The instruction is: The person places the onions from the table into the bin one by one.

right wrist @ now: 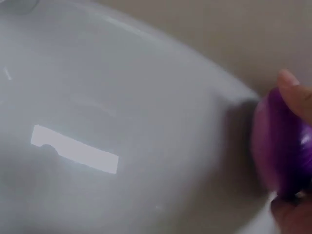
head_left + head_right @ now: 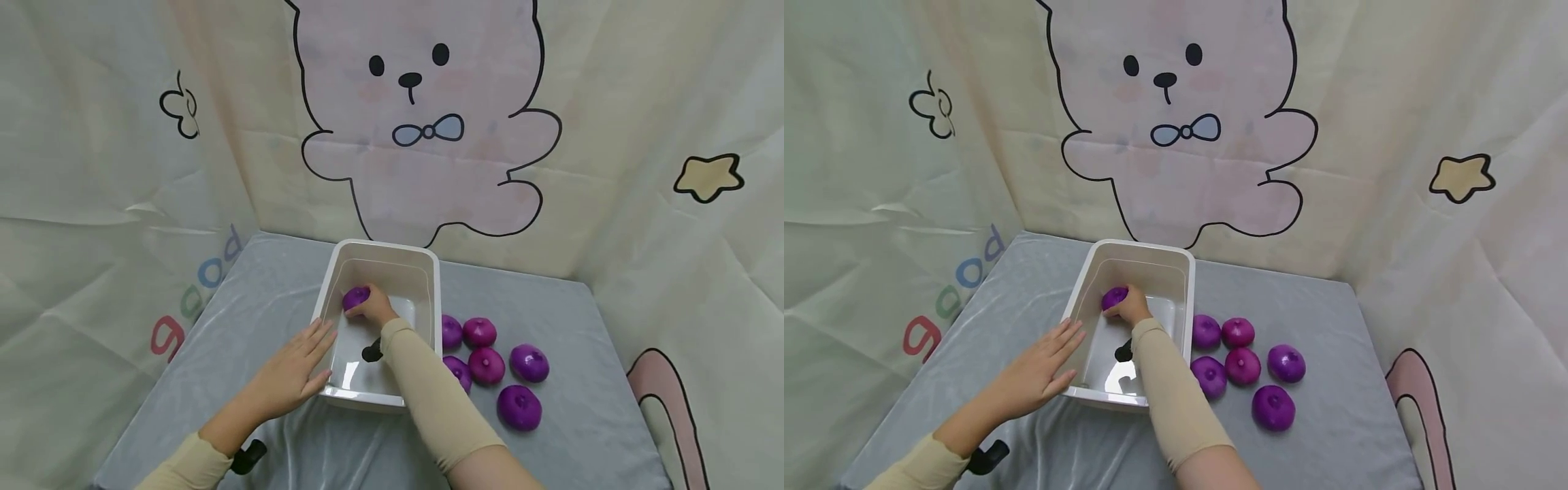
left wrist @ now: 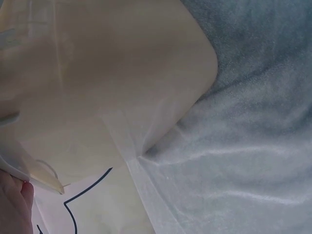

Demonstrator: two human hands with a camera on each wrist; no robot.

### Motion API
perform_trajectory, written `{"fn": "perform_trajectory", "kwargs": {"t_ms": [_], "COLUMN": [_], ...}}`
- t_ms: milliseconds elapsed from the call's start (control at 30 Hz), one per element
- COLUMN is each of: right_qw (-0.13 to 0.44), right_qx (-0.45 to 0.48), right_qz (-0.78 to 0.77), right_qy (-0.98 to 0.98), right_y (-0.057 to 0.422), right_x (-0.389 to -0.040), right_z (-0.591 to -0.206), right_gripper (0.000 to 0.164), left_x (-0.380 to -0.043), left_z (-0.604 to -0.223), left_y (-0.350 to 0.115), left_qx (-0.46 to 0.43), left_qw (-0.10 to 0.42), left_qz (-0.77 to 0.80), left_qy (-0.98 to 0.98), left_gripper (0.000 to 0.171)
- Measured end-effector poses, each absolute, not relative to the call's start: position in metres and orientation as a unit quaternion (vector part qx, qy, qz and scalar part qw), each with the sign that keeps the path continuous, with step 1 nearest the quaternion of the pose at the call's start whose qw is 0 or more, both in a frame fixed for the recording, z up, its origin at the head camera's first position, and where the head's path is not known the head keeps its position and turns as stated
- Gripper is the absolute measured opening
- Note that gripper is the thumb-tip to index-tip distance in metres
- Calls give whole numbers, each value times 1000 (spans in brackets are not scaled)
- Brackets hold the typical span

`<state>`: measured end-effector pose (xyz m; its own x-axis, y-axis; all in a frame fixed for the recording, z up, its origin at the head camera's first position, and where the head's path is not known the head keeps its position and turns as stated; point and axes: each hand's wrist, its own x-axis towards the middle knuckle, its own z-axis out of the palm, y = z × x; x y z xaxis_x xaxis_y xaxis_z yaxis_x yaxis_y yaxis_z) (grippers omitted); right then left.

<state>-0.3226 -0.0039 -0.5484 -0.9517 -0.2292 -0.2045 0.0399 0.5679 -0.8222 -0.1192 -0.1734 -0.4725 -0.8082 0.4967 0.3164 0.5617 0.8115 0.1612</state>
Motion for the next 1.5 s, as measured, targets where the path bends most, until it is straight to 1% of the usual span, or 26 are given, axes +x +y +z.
{"fn": "perform_trajectory", "kwargs": {"t_ms": [67, 167, 333, 400, 500, 633, 800, 933, 1100, 1267, 1500], "right_qw": [144, 150, 187, 193, 185, 145, 89, 72, 54, 31, 43], "right_qx": [-49, -57, -112, -131, -136, -121, -88, -49, -5, 40, 86], "right_qz": [-453, -446, -434, -438, -476, -534, -562, -550, -544, -543, -550], "right_qy": [878, 881, 874, 868, 849, 824, 818, 830, 837, 838, 830], "right_y": [-1, 3, 18, 30, 54, 94, 154, 205, 260, 299, 338], "right_x": [-321, -319, -313, -309, -301, -289, -277, -271, -262, -248, -235], "right_z": [-537, -507, -447, -427, -403, -385, -388, -405, -431, -447, -477], "right_gripper": [94, 92, 88, 87, 84, 80, 75, 74, 78, 81, 84], "left_x": [-120, -120, -120, -120, -120, -120, -119, -119, -118, -118, -120], "left_z": [-473, -472, -471, -472, -472, -472, -470, -470, -470, -470, -472], "left_y": [-171, -169, -169, -169, -168, -168, -167, -166, -166, -165, -165], "left_qx": [-280, -274, -260, -259, -257, -254, -262, -271, -274, -276, -283], "left_qw": [126, 117, 106, 106, 102, 102, 110, 118, 122, 124, 129], "left_qz": [-127, -134, -139, -139, -142, -144, -151, -150, -150, -153, -157], "left_qy": [-943, -945, -950, -950, -950, -951, -947, -943, -942, -941, -937], "left_gripper": [63, 63, 64, 64, 64, 62, 61, 61, 60, 62, 61]}}
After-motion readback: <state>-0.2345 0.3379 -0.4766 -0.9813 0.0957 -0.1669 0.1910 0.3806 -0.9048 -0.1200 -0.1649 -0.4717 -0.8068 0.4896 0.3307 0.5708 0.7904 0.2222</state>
